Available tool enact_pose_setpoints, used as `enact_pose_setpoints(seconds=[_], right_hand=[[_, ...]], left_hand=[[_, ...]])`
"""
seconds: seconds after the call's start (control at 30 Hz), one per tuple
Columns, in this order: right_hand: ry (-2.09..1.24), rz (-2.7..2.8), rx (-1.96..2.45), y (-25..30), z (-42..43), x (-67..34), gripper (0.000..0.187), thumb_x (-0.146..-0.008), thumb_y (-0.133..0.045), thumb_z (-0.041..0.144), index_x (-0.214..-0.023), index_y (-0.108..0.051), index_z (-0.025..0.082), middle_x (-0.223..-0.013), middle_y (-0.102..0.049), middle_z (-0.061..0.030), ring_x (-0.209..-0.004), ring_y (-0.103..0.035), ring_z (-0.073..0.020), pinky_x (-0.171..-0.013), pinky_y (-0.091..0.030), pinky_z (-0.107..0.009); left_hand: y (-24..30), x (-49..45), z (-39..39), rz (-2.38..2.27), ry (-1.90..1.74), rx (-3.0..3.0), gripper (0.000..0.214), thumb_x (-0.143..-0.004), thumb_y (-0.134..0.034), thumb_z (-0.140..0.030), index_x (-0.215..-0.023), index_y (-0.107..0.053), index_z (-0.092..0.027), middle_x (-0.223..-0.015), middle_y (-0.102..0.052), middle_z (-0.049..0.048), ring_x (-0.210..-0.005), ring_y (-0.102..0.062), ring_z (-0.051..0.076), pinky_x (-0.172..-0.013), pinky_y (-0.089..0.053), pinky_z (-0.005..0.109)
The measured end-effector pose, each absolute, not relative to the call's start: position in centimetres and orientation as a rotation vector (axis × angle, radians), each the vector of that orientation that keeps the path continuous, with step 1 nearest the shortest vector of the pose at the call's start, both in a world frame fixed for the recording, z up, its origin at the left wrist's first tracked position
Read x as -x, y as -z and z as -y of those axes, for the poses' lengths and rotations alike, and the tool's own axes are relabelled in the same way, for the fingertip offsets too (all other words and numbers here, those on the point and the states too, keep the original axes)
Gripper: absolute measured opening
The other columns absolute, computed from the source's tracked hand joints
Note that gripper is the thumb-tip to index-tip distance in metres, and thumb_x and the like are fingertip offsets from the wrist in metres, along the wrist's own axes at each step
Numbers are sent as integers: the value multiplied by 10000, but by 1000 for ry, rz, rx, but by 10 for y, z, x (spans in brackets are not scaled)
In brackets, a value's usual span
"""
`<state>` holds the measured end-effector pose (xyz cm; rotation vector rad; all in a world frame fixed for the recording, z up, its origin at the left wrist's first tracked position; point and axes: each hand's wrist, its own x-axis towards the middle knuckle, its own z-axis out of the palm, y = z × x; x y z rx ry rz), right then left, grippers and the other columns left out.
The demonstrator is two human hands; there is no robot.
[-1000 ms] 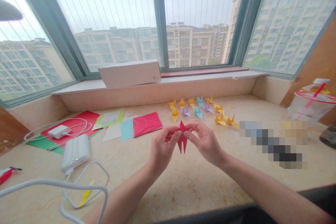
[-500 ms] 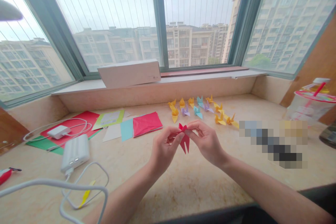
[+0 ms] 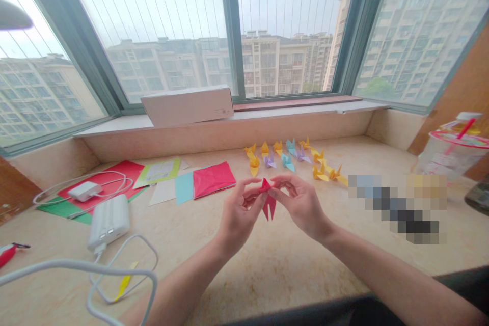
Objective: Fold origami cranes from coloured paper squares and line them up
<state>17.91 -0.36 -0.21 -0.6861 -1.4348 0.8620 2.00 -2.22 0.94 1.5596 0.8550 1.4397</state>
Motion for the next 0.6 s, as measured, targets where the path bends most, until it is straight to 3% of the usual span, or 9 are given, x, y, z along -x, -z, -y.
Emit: enact_pose_setpoints(seconds=[0.1,0.3,0.43,0.6], right_hand=[[-859,1440,695,3,5,-179,204,-824,-752,297,-1007,-693,232,-892,-703,-26,-824,-643,-164,-779,-527,-308],[-875,1474,711,4,7,-178,221,-830,-746,319,-1025,-690,232,-865,-700,-24,-817,-651,-166,-792,-527,-321],[-868,1549,739,-1,7,-179,228,-860,-705,357,-1039,-706,216,-942,-709,-54,-874,-663,-191,-827,-525,-352],[-832,1618,831,-7,9,-182,174,-869,-687,362,-907,-752,205,-883,-743,-53,-846,-660,-203,-815,-504,-360]], left_hand=[[-12,-20,23,-881,-1415,-1532,368,-858,-697,-307,-1173,-562,-172,-973,-775,84,-860,-738,186,-762,-570,272],[-18,-19,24,-971,-1445,-1581,152,-864,-677,-289,-836,-694,-140,-785,-751,45,-700,-688,147,-661,-532,231],[-22,-18,24,-982,-1484,-1537,129,-855,-682,-272,-835,-692,-145,-761,-742,29,-685,-672,137,-653,-525,222],[-21,-17,24,-1001,-1497,-1523,144,-848,-691,-292,-850,-676,-148,-767,-742,27,-694,-677,135,-657,-522,217]])
